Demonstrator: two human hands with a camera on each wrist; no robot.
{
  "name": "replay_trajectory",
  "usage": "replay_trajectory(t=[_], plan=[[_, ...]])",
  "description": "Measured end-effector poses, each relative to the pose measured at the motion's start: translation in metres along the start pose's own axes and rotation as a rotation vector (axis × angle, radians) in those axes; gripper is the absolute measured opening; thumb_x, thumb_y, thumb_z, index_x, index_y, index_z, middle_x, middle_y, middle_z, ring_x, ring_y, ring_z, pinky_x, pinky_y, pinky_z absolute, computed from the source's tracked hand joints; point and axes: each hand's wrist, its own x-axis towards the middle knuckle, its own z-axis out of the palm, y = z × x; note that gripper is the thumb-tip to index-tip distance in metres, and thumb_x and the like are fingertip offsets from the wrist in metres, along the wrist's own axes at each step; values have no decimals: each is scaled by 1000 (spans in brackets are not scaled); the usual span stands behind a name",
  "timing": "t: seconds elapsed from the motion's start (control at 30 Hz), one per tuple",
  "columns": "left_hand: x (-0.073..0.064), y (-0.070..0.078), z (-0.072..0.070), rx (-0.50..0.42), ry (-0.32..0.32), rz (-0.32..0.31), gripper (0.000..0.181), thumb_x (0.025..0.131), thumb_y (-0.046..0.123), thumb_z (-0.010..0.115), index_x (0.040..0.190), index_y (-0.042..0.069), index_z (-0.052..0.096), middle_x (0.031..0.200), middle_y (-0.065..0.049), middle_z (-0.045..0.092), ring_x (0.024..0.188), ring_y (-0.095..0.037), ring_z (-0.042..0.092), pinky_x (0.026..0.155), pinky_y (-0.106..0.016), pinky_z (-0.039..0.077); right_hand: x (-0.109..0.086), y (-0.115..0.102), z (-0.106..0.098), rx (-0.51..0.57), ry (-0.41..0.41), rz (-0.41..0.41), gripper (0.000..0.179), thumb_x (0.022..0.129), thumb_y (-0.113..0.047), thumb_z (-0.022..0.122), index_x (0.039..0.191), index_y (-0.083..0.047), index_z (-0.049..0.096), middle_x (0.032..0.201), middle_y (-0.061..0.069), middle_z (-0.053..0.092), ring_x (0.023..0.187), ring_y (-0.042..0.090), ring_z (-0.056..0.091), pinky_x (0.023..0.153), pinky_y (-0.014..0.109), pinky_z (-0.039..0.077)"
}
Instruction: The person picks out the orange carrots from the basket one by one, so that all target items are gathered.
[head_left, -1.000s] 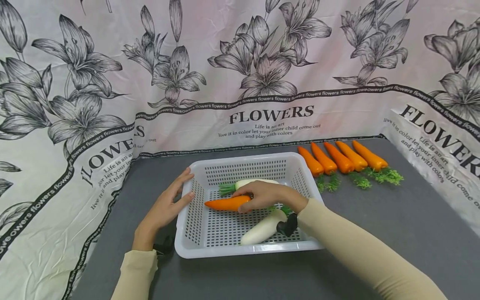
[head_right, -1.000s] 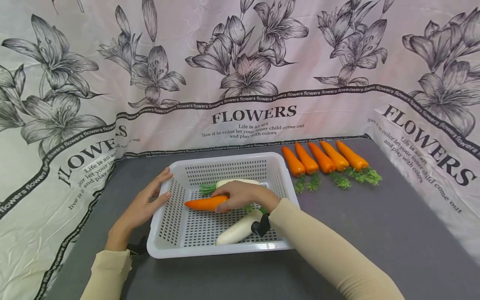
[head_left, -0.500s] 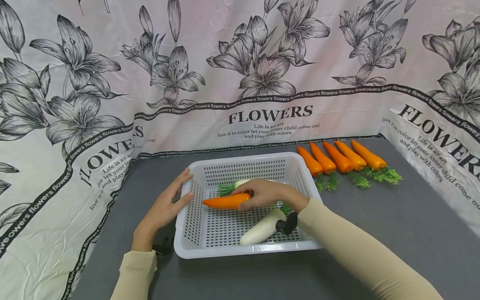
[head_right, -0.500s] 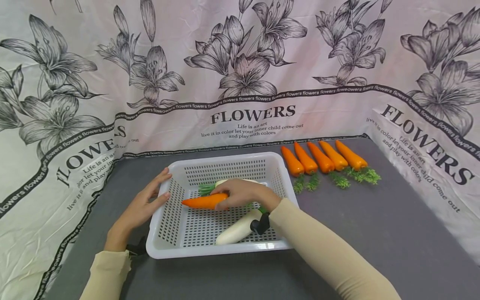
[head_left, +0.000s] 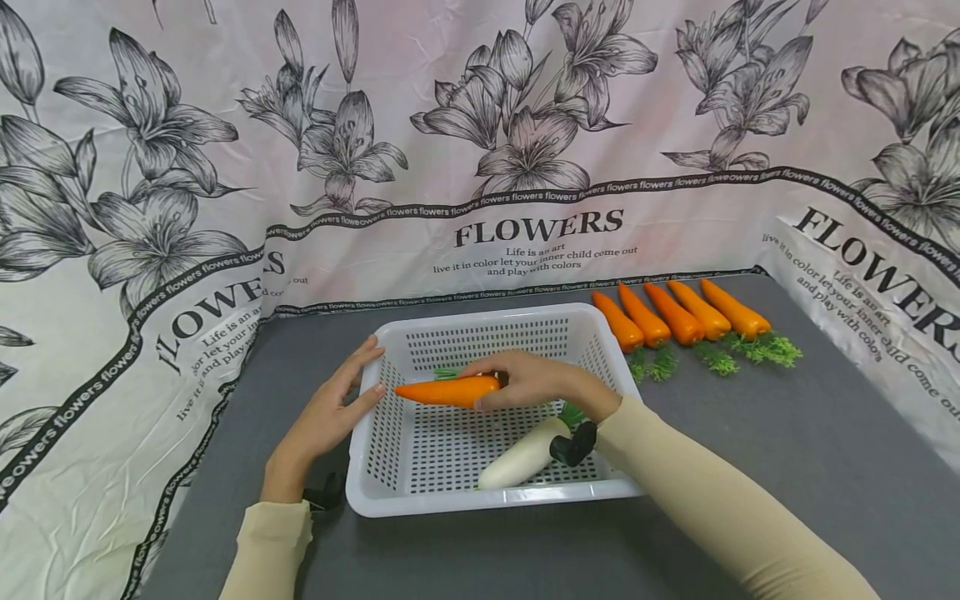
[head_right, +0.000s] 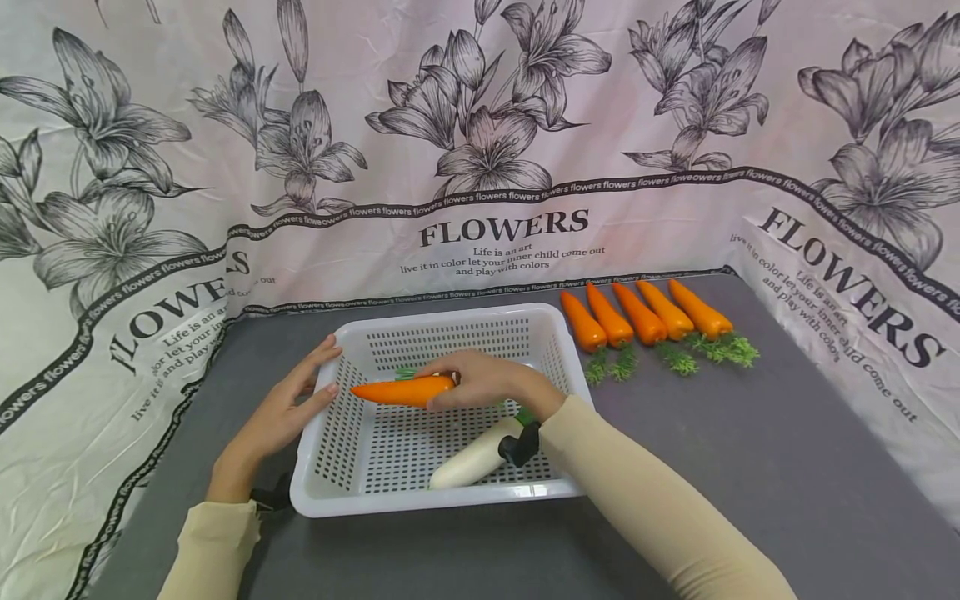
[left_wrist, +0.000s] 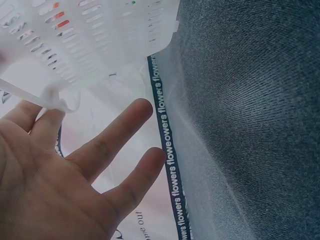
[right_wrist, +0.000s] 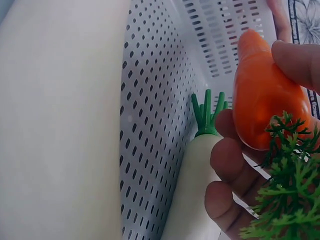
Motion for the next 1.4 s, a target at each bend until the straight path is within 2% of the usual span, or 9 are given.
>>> replay_trajectory(t=[0.4, 0.73, 0.97, 1.1, 1.4], plan=[[-1, 1, 0, -13, -4, -8, 62, 103, 29, 59, 159, 22, 34, 173, 3, 12, 116, -41, 60, 65, -28, 63, 1, 0, 0, -6, 38, 3, 50, 91, -31, 71, 140, -24, 63, 113, -2, 66, 94, 18, 59, 84, 32, 50], [-1, 1, 0, -5, -6, -16, 62, 103, 30, 59, 159, 24, 34, 173, 4, 13, 117, -41, 59, 65, -28, 63, -1, -3, -2, 55, 65, -36, 50, 92, -27, 68, 141, -22, 61, 114, 2, 67, 93, 17, 60, 82, 30, 51], [-1, 1, 0, -13, -10, -21, 61, 103, 30, 58, 159, 25, 34, 173, 4, 12, 119, -41, 59, 66, -28, 63, -1, -5, -3, 45, 123, -44, 51, 93, -29, 68, 143, -21, 60, 125, 2, 66, 97, 17, 59, 85, 31, 50], [-1, 1, 0, -15, -10, -19, 61, 103, 30, 58, 159, 24, 34, 173, 4, 12, 118, -41, 59, 65, -28, 63, -2, -5, -4, 35, 153, -32, 52, 94, -31, 68, 145, -23, 58, 121, 1, 67, 97, 18, 58, 84, 32, 49], [-1, 1, 1, -8, -1, -15, 61, 103, 30, 59, 159, 23, 34, 173, 3, 13, 116, -41, 59, 63, -27, 62, 0, -1, -4, 4, 231, -64, 53, 93, -33, 67, 145, -22, 57, 116, 0, 67, 96, 16, 57, 83, 32, 49]])
